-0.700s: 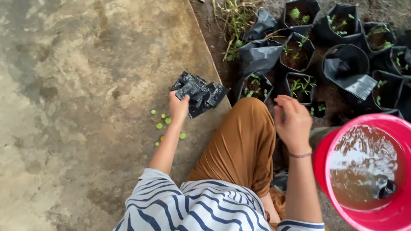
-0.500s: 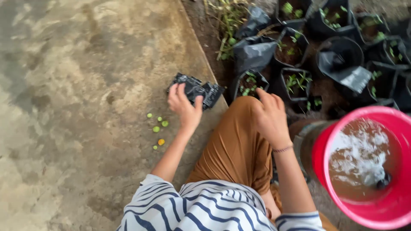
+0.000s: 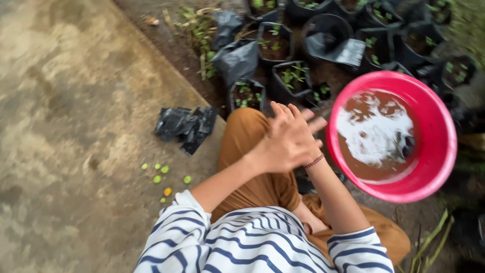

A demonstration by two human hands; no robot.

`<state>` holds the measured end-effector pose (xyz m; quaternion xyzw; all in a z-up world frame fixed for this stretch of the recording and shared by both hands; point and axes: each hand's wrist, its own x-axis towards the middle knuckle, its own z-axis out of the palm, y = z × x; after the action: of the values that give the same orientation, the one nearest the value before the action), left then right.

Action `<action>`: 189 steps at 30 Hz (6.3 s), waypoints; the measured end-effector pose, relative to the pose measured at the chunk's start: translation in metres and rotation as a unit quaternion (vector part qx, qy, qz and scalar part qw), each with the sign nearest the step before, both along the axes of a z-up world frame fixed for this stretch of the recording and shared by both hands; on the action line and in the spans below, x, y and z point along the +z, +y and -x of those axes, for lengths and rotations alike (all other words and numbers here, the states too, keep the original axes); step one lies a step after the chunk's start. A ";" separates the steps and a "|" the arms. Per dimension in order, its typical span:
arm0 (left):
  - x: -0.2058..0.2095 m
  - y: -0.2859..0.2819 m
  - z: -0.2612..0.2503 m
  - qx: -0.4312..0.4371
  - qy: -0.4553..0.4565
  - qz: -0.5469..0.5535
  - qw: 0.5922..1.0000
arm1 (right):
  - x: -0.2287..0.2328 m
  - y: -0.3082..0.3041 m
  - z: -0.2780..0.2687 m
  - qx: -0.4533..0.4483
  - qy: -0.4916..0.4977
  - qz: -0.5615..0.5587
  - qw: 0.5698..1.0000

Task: Cleaning used plastic seedling bags in a bucket of water for reuse.

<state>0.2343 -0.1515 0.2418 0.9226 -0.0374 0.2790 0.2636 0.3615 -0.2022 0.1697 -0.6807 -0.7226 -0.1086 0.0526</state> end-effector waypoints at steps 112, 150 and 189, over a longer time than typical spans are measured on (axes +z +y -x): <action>-0.047 -0.080 -0.249 -0.064 0.289 0.067 0.953 | 0.013 -0.191 -0.154 -0.483 0.229 -0.142 0.833; -0.055 -0.086 -0.250 -0.026 -0.100 0.145 0.984 | 0.027 -0.193 -0.147 -0.589 0.260 -0.271 0.715; -0.029 -0.089 -0.240 -0.109 -0.040 0.200 0.973 | 0.005 -0.206 -0.167 -0.627 0.422 -0.295 0.585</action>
<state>0.4748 -0.2403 0.2123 0.8296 -0.0918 0.2875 0.4698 0.5290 -0.4087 0.1743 -0.8812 0.0587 -0.0227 0.4685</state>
